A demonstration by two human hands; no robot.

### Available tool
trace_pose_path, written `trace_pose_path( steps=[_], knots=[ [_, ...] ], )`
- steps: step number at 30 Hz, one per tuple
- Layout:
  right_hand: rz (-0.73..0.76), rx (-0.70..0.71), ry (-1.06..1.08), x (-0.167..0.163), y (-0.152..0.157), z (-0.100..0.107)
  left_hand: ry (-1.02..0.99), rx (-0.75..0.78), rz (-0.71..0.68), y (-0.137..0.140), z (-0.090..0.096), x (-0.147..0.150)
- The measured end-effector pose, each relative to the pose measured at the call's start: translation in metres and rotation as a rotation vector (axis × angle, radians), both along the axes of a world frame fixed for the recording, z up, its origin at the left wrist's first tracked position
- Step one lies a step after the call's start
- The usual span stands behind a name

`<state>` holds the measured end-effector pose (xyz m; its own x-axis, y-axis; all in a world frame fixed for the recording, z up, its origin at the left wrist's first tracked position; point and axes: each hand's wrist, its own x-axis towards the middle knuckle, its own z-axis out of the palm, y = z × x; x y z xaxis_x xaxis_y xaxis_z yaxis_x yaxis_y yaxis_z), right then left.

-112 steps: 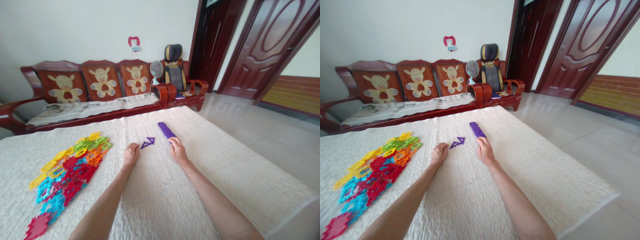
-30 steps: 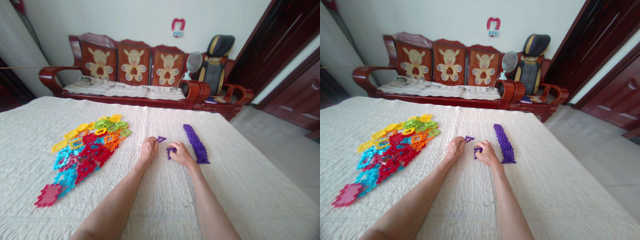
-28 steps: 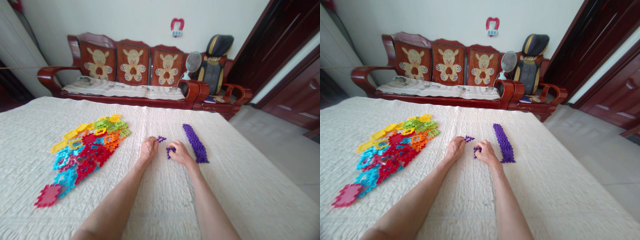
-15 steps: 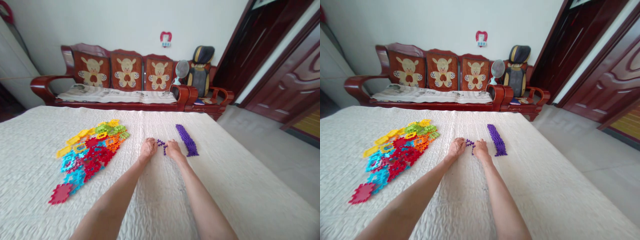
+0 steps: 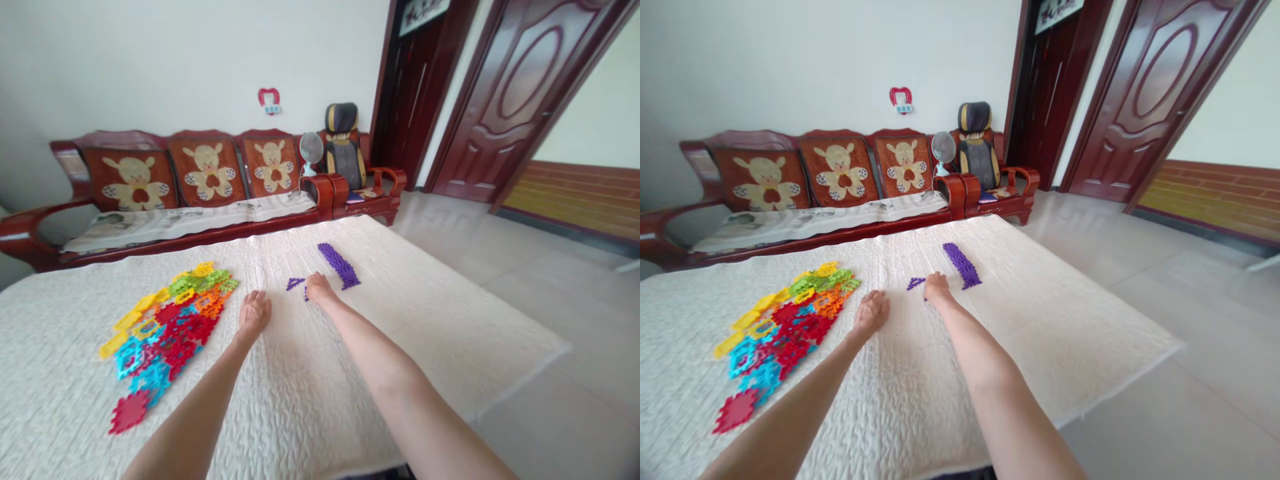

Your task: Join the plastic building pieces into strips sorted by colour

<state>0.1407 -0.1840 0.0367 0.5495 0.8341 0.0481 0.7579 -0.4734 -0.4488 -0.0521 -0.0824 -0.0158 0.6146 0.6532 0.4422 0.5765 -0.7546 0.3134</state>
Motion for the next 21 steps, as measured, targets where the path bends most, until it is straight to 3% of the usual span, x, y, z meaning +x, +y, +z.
trace_pose_path(
  steps=[4,8,14,21],
  knots=[
    [-0.073,-0.090,0.008,-0.002,0.004,0.005,0.001,0.058,0.008,-0.011,-0.005,-0.014],
    [-0.089,-0.054,0.004,-0.002,-0.002,0.004,0.000,0.074,0.006,-0.017,-0.005,-0.014],
    [-0.035,0.248,-0.071,0.012,-0.044,-0.008,0.007,0.101,0.012,-0.014,-0.006,-0.015],
    [-0.101,0.533,-0.162,0.070,-0.108,-0.031,0.011,0.118,0.009,-0.012,-0.009,-0.013]
  ],
)
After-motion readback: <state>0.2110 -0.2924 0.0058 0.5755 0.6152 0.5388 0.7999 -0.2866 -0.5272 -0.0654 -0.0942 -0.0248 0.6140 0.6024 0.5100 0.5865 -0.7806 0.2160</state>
